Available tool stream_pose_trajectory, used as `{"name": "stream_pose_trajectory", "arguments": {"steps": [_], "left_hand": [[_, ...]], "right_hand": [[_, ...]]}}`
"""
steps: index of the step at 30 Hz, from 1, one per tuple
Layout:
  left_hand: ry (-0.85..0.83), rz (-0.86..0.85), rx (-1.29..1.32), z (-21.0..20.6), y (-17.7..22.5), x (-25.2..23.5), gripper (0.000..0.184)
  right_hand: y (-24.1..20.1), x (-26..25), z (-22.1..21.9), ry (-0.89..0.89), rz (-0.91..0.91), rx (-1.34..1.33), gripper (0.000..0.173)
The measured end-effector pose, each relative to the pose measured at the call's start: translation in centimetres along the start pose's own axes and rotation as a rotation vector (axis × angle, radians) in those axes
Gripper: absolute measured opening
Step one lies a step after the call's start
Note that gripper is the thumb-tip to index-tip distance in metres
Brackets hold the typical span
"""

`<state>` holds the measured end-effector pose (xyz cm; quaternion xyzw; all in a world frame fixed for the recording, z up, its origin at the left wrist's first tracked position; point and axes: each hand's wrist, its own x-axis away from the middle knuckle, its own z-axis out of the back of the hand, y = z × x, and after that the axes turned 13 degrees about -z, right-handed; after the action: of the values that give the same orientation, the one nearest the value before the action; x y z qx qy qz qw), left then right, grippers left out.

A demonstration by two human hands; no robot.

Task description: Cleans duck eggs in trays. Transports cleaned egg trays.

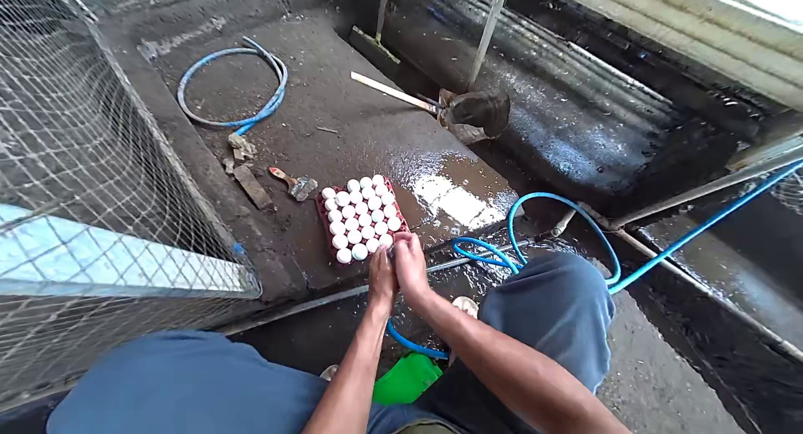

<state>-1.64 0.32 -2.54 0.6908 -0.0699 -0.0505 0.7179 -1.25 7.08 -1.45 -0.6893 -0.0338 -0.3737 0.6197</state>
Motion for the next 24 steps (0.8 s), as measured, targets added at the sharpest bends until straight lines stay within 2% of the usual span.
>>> {"name": "stream_pose_trajectory", "arguments": {"steps": [2,4,8,9,12,14,17,20,21,22,24], "left_hand": [[-0.028,0.004,0.0,0.2,-0.6,0.1,0.043],[-0.048,0.033,-0.011,0.2,-0.8,-0.3,0.044],[-0.012,0.008,0.017,0.2,-0.6,0.1,0.043],[-0.038,0.054,0.028,0.5,-0.8,0.2,0.045],[-0.121,0.139,0.109,1.0,-1.1,-0.6,0.041],[-0.175,0.152,0.212,1.5,-1.4,-0.4,0.036],[-0.194,0.119,0.326,2.3,-1.5,-1.1,0.027],[-0.157,0.002,0.195,1.7,-1.5,-0.9,0.045],[-0.147,-0.043,0.149,1.1,-1.4,-0.7,0.046],[-0.138,-0.062,0.112,0.7,-1.4,-0.5,0.047],[-0.121,-0.068,0.071,0.4,-1.5,-0.3,0.049]], "right_hand": [[0.8,-0.1,0.2,0.006,0.085,0.016,0.041],[0.4,-1.6,0.3,0.048,0.036,-0.039,0.039],[0.9,0.4,-0.1,0.022,0.108,0.009,0.041],[1.0,0.0,0.1,0.013,0.076,-0.004,0.041],[-0.4,-2.6,0.6,-0.068,-0.243,-0.151,0.033],[-0.3,-2.5,0.9,-0.124,-0.342,-0.228,0.032],[-0.2,-1.6,0.5,-0.065,-0.217,-0.181,0.035],[0.5,0.3,-0.1,-0.019,0.096,0.039,0.044],[0.5,0.3,-0.1,-0.003,0.135,0.051,0.046],[0.4,-0.2,-0.1,0.041,0.116,0.026,0.045],[-0.1,-1.2,0.1,0.067,-0.032,-0.042,0.041]]}}
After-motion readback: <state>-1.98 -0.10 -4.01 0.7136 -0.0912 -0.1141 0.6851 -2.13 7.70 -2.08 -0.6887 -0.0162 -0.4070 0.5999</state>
